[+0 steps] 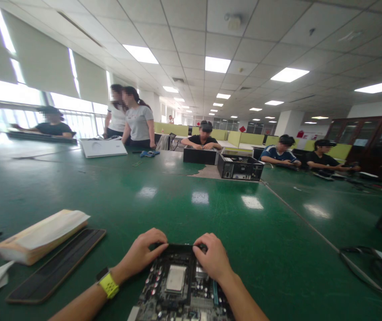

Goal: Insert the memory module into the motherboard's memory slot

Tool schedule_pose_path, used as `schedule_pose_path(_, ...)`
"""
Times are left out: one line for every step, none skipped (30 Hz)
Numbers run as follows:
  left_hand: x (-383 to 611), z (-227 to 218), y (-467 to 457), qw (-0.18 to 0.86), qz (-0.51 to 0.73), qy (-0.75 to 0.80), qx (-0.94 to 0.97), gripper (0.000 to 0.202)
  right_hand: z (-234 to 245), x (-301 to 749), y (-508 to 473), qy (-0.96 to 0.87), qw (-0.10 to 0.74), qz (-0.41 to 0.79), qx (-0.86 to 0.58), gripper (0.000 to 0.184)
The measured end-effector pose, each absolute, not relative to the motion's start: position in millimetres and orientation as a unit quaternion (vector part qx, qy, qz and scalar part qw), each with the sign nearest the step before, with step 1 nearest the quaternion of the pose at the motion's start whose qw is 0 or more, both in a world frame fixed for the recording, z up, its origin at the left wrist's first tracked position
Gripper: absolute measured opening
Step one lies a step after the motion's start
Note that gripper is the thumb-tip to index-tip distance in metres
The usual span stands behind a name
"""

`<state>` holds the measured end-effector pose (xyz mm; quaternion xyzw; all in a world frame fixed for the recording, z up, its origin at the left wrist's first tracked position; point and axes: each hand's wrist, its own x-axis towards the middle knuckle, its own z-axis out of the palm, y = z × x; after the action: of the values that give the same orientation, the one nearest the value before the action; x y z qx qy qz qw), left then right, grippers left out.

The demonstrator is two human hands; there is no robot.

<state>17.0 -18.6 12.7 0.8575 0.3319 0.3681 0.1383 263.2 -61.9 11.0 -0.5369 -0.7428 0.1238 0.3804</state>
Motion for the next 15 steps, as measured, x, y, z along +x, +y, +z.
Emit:
schedule_pose_path(16.9, 12.1, -18.4, 0.14, 0.367, 0.331, 0.858, 0.012, 11.2, 263.3, -62.2, -0.743, 0.38, 0.124, -0.537, 0.01)
schedule_pose_path(16.7, 11.6, -18.2, 0.141, 0.367, 0.33, 0.858, 0.011, 11.4, 263.4, -62.5, -0.743, 0.38, 0.125, -0.537, 0.01)
schedule_pose_path(16.5, 11.1, -18.0, 0.141, 0.367, 0.33, 0.858, 0.01, 11.4, 263.6, -62.7, -0.743, 0.38, 0.125, -0.537, 0.009)
schedule_pose_path(16.2, 10.6, -17.8, 0.141, 0.367, 0.33, 0.858, 0.009, 11.3, 263.8, -62.7, -0.743, 0.38, 0.125, -0.537, 0.008)
schedule_pose_path(16.0, 10.2, -17.6, 0.142, 0.367, 0.33, 0.858, 0.008, 11.1, 264.0, -62.6, -0.743, 0.38, 0.125, -0.537, 0.008)
schedule_pose_path(15.8, 9.9, -17.3, 0.142, 0.367, 0.329, 0.858, 0.007, 10.8, 264.1, -62.2, -0.744, 0.38, 0.124, -0.536, 0.008)
schedule_pose_path(15.8, 9.7, -17.2, 0.143, 0.367, 0.328, 0.859, 0.007, 10.5, 264.3, -61.8, -0.744, 0.38, 0.123, -0.536, 0.007)
schedule_pose_path(15.8, 9.7, -17.1, 0.144, 0.367, 0.327, 0.859, 0.007, 10.1, 264.5, -61.3, -0.744, 0.38, 0.122, -0.536, 0.007)
schedule_pose_path(15.9, 9.8, -17.2, 0.145, 0.366, 0.325, 0.86, 0.007, 9.8, 264.8, -60.9, -0.744, 0.38, 0.121, -0.536, 0.007)
schedule_pose_path(16.1, 10.0, -17.4, 0.146, 0.365, 0.324, 0.86, 0.007, 9.4, 265.0, -60.5, -0.743, 0.38, 0.12, -0.537, 0.007)
schedule_pose_path(16.3, 10.3, -17.7, 0.148, 0.365, 0.322, 0.861, 0.007, 9.0, 265.3, -60.3, -0.743, 0.38, 0.12, -0.538, 0.006)
schedule_pose_path(16.5, 10.7, -18.1, 0.148, 0.364, 0.321, 0.862, 0.007, 8.7, 265.5, -60.2, -0.743, 0.379, 0.12, -0.539, 0.006)
schedule_pose_path(16.7, 11.1, -18.5, 0.149, 0.364, 0.321, 0.862, 0.007, 8.3, 265.7, -60.3, -0.743, 0.378, 0.122, -0.538, 0.006)
schedule_pose_path(16.8, 11.4, -18.7, 0.148, 0.364, 0.322, 0.861, 0.007, 7.9, 265.8, -60.5, -0.744, 0.377, 0.123, -0.538, 0.006)
schedule_pose_path(16.9, 11.6, -18.8, 0.148, 0.363, 0.324, 0.861, 0.007, 7.5, 265.9, -60.7, -0.745, 0.376, 0.124, -0.538, 0.006)
